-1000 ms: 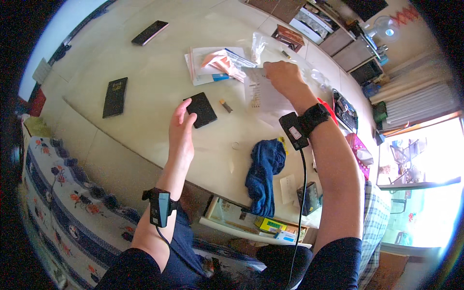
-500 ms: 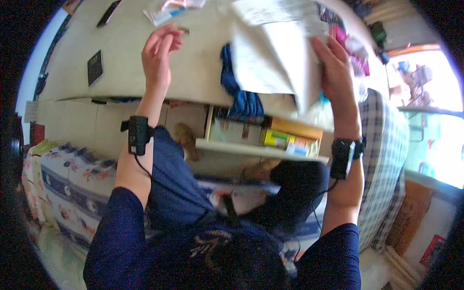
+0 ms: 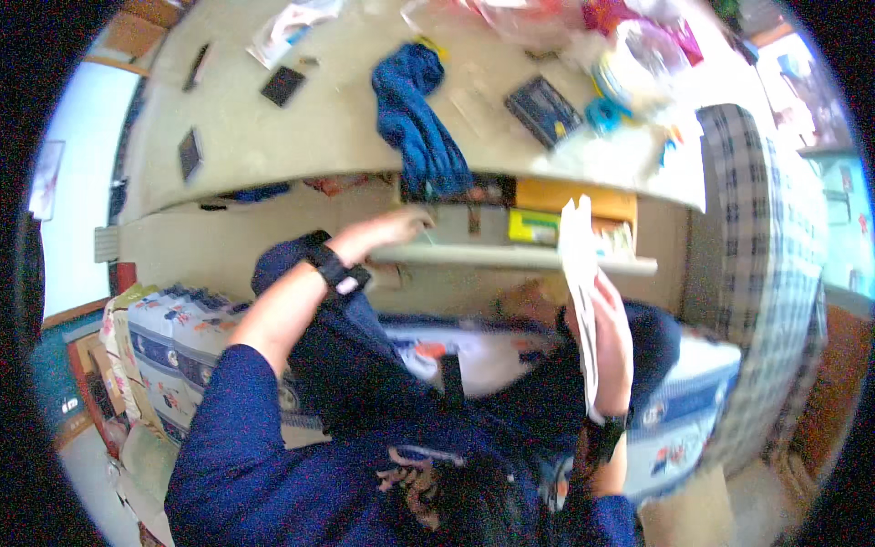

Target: Organizing various medication boxes, pill blister packs, and related documents from a table into a drawer.

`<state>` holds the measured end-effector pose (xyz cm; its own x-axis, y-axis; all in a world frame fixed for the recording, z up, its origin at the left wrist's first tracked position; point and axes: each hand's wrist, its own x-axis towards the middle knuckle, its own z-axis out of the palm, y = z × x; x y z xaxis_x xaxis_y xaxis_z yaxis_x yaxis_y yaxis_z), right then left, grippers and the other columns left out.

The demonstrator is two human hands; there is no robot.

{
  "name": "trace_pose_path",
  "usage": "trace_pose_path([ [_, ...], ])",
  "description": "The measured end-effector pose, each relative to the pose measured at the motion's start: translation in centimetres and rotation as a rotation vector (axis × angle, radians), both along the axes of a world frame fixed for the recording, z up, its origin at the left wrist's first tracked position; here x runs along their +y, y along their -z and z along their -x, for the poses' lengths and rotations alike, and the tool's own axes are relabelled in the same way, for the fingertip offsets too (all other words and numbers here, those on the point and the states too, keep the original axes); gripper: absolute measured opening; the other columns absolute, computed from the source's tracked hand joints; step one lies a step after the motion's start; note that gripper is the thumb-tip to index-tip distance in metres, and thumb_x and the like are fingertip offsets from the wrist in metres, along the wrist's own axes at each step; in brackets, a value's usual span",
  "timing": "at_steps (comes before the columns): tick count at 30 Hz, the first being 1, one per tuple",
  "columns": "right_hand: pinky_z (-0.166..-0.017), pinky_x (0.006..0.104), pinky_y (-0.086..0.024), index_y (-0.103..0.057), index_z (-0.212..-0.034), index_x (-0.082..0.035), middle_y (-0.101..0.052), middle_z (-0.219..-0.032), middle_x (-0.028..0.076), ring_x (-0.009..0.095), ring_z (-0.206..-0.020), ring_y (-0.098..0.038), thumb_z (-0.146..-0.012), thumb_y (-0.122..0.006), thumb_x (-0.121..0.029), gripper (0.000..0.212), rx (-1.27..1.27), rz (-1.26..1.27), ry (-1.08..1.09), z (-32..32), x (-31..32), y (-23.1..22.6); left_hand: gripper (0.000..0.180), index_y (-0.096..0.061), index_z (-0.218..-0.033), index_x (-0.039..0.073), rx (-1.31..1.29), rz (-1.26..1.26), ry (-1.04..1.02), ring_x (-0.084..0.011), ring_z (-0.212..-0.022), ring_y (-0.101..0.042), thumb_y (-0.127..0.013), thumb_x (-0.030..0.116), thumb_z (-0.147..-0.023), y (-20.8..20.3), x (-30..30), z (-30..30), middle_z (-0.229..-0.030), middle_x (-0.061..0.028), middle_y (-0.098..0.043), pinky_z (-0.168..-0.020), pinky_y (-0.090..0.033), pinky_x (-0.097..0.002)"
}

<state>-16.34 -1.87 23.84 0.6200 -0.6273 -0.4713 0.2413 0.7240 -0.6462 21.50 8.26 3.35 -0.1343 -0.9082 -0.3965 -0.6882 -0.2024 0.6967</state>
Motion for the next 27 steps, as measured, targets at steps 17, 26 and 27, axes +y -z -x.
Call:
trace_pose_path([
  [17, -0.042, 0.0163, -0.037, -0.054, -0.111, -0.006, -0.049, -0.076, -0.002, 0.003, -0.052, -0.045, -0.096, -0.05, -0.015, 0.018, 0.319, -0.089, 0.141, -2.4, -1.2, 2.6, 0.038, -0.058, -0.117, 0.015, -0.051, -0.659, 0.304, -0.0286, -0.1, -0.06, -0.059, 0.032, -0.083, -1.3, -6.4, 3.9, -0.109, -0.0148, -0.061, -0.08, -0.049, -0.0407],
  [26, -0.059, 0.0162, -0.044, -0.048, -0.127, 0.001, -0.061, -0.091, -0.003, 0.002, -0.068, -0.054, -0.096, -0.05, -0.014, 0.035, 0.205, -0.12, 0.172, -2.2, -1.6, 2.0, 0.027, -0.06, -0.1, 0.004, -0.256, -0.132, 0.682, -0.0346, -0.082, -0.064, -0.047, 0.024, -0.087, 3.9, -5.4, 2.3, -0.086, -0.0192, -0.065, -0.075, -0.049, -0.0465],
  [27, -0.058, 0.016, -0.044, -0.049, -0.127, 0.0, -0.061, -0.091, -0.002, 0.002, -0.068, -0.055, -0.096, -0.05, -0.014, 0.035, 0.159, -0.131, 0.16, -1.9, -1.5, 2.6, 0.027, -0.06, -0.1, 0.004, -0.233, -0.15, 0.682, -0.0346, -0.082, -0.064, -0.047, 0.024, -0.087, 4.3, -4.8, 1.8, -0.086, -0.0192, -0.065, -0.075, -0.049, -0.0465],
])
